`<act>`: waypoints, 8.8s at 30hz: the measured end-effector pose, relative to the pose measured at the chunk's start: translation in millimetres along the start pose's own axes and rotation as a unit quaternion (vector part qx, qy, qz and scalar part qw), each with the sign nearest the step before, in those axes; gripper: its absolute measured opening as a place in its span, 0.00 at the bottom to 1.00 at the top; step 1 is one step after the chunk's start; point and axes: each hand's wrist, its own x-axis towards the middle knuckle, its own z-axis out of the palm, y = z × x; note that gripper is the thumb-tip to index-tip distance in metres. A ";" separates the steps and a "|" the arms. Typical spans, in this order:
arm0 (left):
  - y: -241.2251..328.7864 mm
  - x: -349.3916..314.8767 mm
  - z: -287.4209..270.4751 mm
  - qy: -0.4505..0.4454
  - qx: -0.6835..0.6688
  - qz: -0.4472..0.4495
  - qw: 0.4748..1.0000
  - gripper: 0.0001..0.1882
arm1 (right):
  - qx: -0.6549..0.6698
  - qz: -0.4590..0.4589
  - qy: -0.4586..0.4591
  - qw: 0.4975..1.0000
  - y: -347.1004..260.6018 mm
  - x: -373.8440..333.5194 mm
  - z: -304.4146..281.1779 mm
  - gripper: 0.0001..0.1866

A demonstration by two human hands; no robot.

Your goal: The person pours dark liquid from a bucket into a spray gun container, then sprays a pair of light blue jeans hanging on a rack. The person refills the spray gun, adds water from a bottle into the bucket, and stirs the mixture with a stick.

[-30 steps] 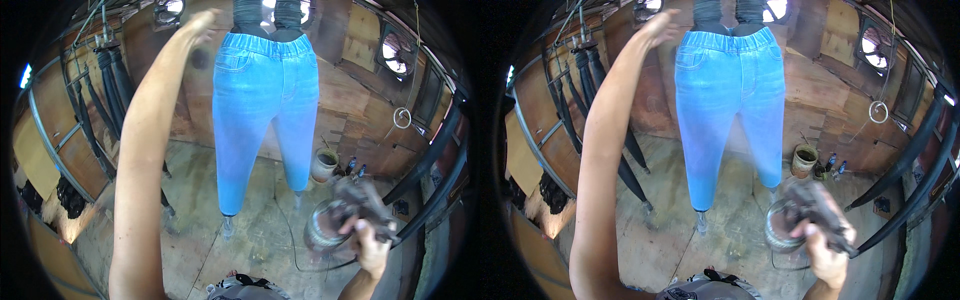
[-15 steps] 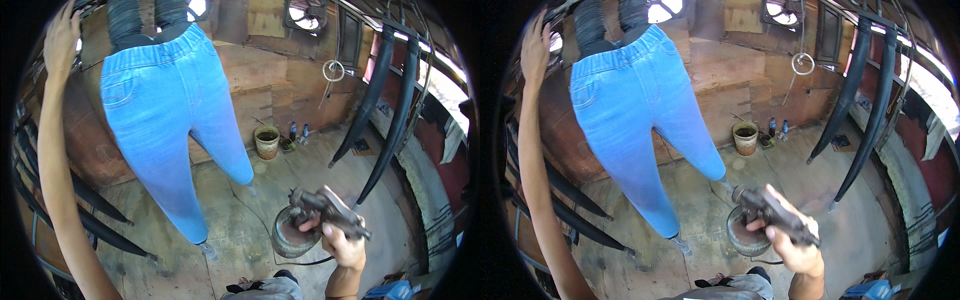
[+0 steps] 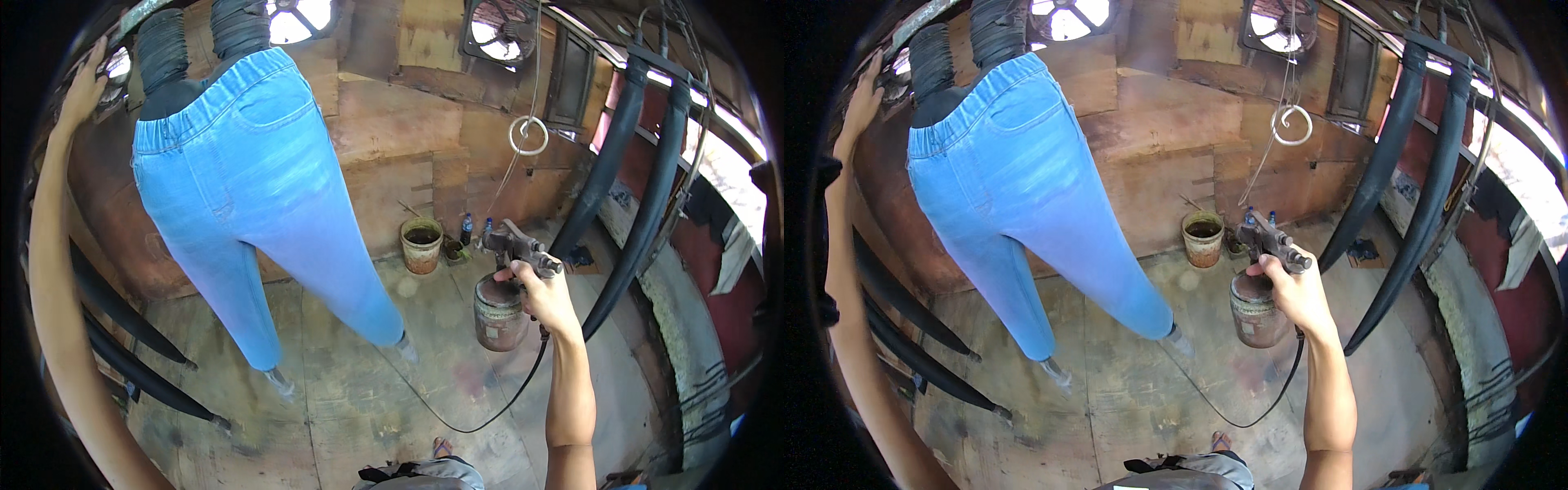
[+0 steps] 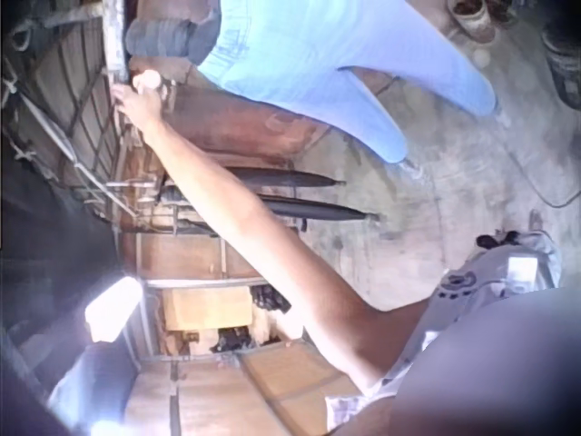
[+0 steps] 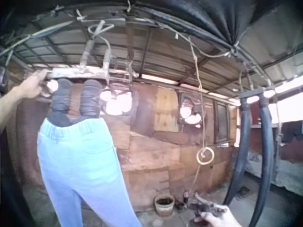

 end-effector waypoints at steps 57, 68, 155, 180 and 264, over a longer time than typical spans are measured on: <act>452.3 207.2 -97.1 -0.023 -0.032 0.120 0.992 0.16 | -0.012 -0.032 0.134 0.990 62.5 59.2 -7.7 0.28; 701.7 23.6 -179.7 -0.114 -0.715 0.234 0.648 0.32 | 0.084 -0.024 0.099 0.991 22.3 35.2 -58.5 0.28; 1788.6 158.6 100.1 -0.047 -0.690 -0.609 -0.389 0.37 | 0.154 -0.166 -0.379 0.897 552.4 859.0 -765.7 0.40; 1641.2 89.1 443.6 -0.007 -0.671 -0.677 -0.302 0.40 | 0.314 0.005 -0.572 0.758 588.4 1146.5 -438.3 0.65; 1601.1 -524.8 730.0 0.148 -0.515 -0.843 0.042 0.37 | -0.332 -0.393 -0.513 0.687 1136.3 1230.8 54.3 0.25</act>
